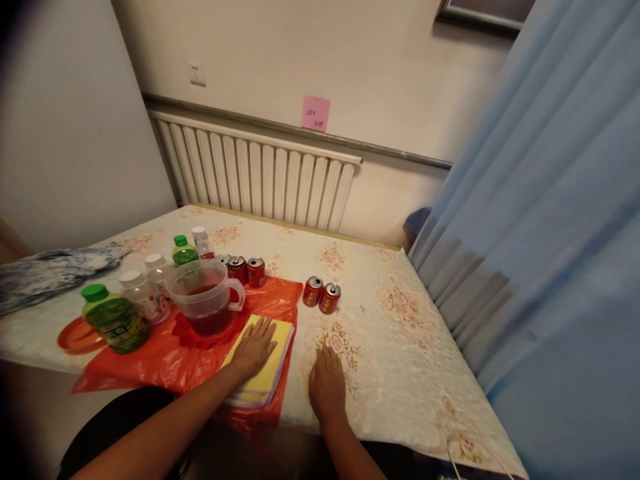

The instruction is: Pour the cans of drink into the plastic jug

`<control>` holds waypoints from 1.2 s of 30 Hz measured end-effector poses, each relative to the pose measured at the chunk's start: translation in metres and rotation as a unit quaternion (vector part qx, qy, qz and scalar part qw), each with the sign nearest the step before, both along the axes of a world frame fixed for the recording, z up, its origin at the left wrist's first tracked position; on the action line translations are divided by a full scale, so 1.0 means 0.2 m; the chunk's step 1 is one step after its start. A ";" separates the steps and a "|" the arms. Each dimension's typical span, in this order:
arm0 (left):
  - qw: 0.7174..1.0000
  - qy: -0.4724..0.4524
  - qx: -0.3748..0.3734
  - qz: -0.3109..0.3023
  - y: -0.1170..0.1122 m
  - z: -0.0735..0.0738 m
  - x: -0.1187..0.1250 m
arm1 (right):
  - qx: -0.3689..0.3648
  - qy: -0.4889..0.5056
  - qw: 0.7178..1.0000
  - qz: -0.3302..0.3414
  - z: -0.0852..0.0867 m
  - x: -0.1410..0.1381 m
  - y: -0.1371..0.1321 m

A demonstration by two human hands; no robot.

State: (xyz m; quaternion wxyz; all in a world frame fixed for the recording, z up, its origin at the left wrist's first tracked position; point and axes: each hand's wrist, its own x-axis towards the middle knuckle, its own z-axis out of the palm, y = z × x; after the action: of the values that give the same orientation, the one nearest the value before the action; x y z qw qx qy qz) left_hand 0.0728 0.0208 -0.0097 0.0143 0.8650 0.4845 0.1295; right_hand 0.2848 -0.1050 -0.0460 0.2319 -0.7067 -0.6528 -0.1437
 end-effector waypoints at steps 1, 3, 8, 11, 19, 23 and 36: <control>1.000 -0.001 0.003 0.005 0.00 0.01 0.00 | -0.001 0.000 1.000 0.000 0.00 0.00 0.00; 1.000 -0.003 0.010 0.016 0.00 0.02 0.01 | -0.005 0.001 1.000 0.001 0.01 0.00 0.00; 0.999 -0.001 0.009 0.037 -0.02 0.01 0.01 | -0.009 0.001 1.000 -0.002 0.00 0.00 0.00; 0.999 0.002 0.013 0.041 -0.03 0.00 0.01 | -0.013 -0.004 1.000 0.000 -0.01 0.01 0.00; 0.995 0.010 0.020 0.101 -0.04 0.01 -0.01 | 0.000 -0.003 1.000 0.002 -0.01 0.01 0.00; 0.994 0.010 0.010 0.108 -0.05 0.00 -0.03 | 0.003 0.000 1.000 0.000 0.00 0.00 0.00; 0.997 0.024 -0.057 0.047 0.01 0.25 0.11 | -0.010 -0.005 1.000 -0.002 0.00 0.00 0.00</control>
State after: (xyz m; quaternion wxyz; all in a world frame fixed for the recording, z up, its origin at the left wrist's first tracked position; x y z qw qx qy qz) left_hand 0.0958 0.0232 0.0404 0.0454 0.8422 0.5311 0.0814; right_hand 0.2855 -0.1042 -0.0459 0.2217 -0.7095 -0.6538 -0.1411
